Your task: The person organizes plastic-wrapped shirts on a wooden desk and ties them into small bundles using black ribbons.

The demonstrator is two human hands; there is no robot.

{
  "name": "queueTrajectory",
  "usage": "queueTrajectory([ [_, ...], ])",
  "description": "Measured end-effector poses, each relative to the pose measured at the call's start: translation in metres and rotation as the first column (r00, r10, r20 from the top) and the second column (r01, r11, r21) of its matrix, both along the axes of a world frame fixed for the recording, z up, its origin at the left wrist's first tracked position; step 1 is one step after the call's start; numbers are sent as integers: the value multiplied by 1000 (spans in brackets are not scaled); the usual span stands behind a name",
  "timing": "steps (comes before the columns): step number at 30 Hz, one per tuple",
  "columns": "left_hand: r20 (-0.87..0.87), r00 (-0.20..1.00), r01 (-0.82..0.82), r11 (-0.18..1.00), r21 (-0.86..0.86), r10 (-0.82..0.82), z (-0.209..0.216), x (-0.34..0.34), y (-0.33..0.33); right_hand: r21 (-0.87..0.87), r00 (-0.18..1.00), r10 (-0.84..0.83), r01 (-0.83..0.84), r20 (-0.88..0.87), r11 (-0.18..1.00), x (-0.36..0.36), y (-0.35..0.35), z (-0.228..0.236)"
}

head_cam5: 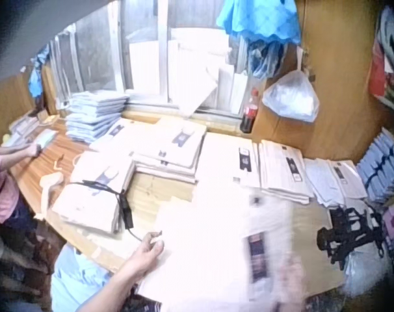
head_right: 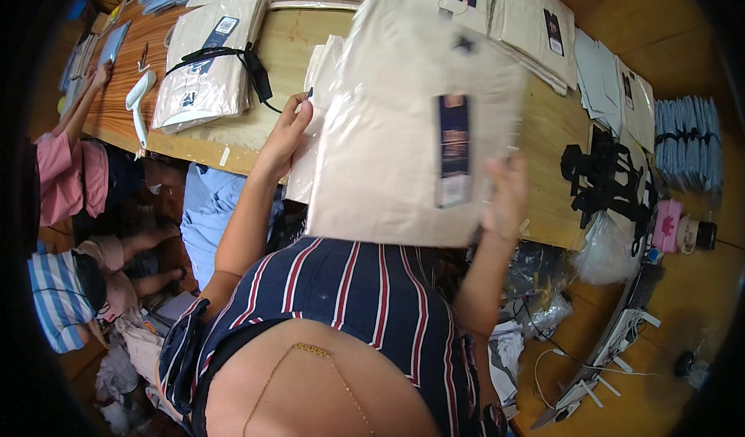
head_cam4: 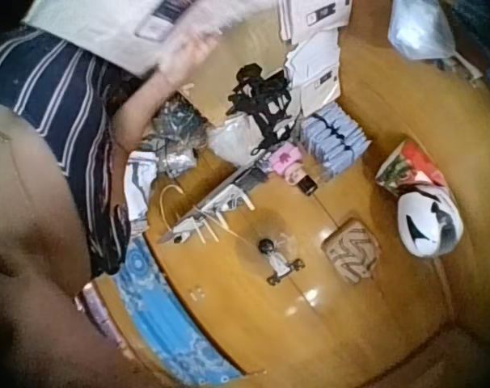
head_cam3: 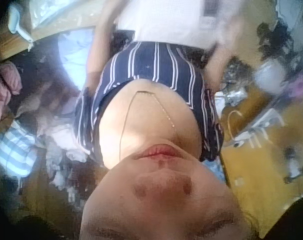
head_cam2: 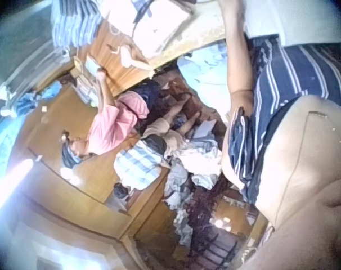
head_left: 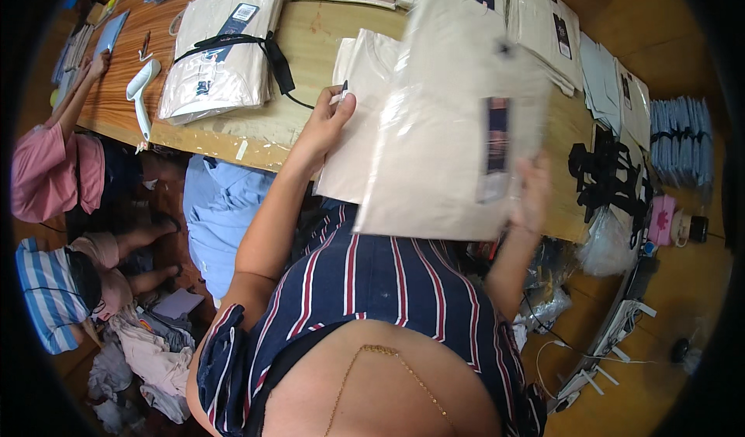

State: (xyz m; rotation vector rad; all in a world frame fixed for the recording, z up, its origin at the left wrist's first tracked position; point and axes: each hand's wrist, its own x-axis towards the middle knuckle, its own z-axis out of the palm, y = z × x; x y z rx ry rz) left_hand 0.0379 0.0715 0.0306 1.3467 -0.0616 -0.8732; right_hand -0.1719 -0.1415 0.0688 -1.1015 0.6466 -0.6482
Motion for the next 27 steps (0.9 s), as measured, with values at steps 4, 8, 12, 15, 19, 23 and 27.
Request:
queueTrajectory([
  [4,408,902,103,989,110,-140,12,-27,-12,-145,981,117,-140,-158,980,14,26,-79],
  [8,763,539,578,815,-26,-358,96,-75,-25,335,956,95,-188,276,923,-30,3,-117],
  [12,926,219,857,515,-32,-307,107,-101,-36,267,504,317,-781,803,565,-29,7,-21],
  [15,881,166,930,368,10,-444,107,-98,-33,-706,-380,671,-637,637,309,-24,-46,-91],
  [19,699,514,752,654,-87,-497,84,-54,-15,-735,-141,822,-548,552,400,-65,-61,-59],
  [23,829,484,-260,858,443,-281,5,0,17,-781,-215,846,-540,487,313,-69,-78,-38],
  [27,671,644,-238,737,633,-368,-12,7,25,-787,-151,864,-509,481,349,-87,-90,-23],
])
